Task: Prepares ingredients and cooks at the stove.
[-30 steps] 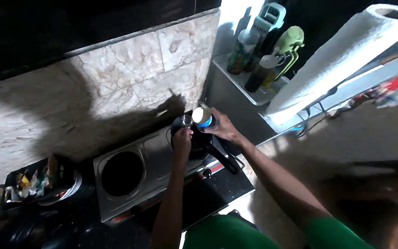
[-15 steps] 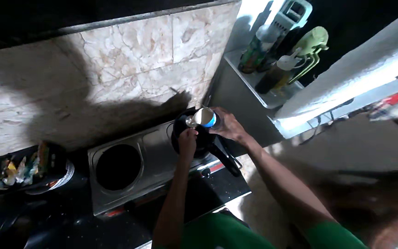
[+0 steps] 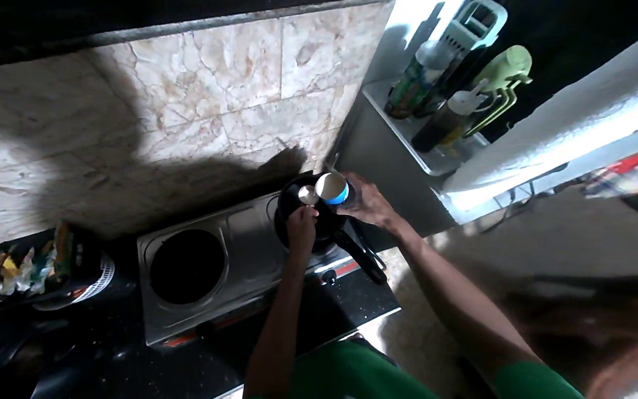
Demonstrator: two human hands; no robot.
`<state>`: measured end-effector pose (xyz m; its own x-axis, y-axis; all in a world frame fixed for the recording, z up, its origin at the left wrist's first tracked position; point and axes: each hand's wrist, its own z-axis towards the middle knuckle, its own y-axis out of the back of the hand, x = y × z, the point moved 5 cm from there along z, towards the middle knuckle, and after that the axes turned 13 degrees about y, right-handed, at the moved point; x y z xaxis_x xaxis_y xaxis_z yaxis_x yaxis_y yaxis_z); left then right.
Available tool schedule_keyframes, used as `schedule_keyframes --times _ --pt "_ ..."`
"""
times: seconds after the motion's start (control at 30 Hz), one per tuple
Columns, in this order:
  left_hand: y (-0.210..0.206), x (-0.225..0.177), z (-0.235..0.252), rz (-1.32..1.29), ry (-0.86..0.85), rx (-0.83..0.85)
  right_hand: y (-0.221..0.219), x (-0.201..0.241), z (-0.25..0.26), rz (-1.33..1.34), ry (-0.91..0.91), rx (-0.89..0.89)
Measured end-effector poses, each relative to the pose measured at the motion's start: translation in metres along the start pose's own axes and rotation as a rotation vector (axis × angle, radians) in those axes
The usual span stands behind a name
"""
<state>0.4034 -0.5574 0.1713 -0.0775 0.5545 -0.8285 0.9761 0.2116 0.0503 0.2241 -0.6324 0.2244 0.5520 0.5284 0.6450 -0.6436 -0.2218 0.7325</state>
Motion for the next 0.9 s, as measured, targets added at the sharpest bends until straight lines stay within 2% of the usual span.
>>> schedule_keyframes --times 0.5,0.9 --pt "0.0016 -0.0002 0.0044 -0.006 -0.014 0.021 0.0001 -0.0018 0.005 -0.107 0.002 0.05" --pt "0.0024 -0.0018 0.0048 -0.054 0.001 0.002 -0.0029 -0.0049 0.005 -0.02 -0.034 0.026"
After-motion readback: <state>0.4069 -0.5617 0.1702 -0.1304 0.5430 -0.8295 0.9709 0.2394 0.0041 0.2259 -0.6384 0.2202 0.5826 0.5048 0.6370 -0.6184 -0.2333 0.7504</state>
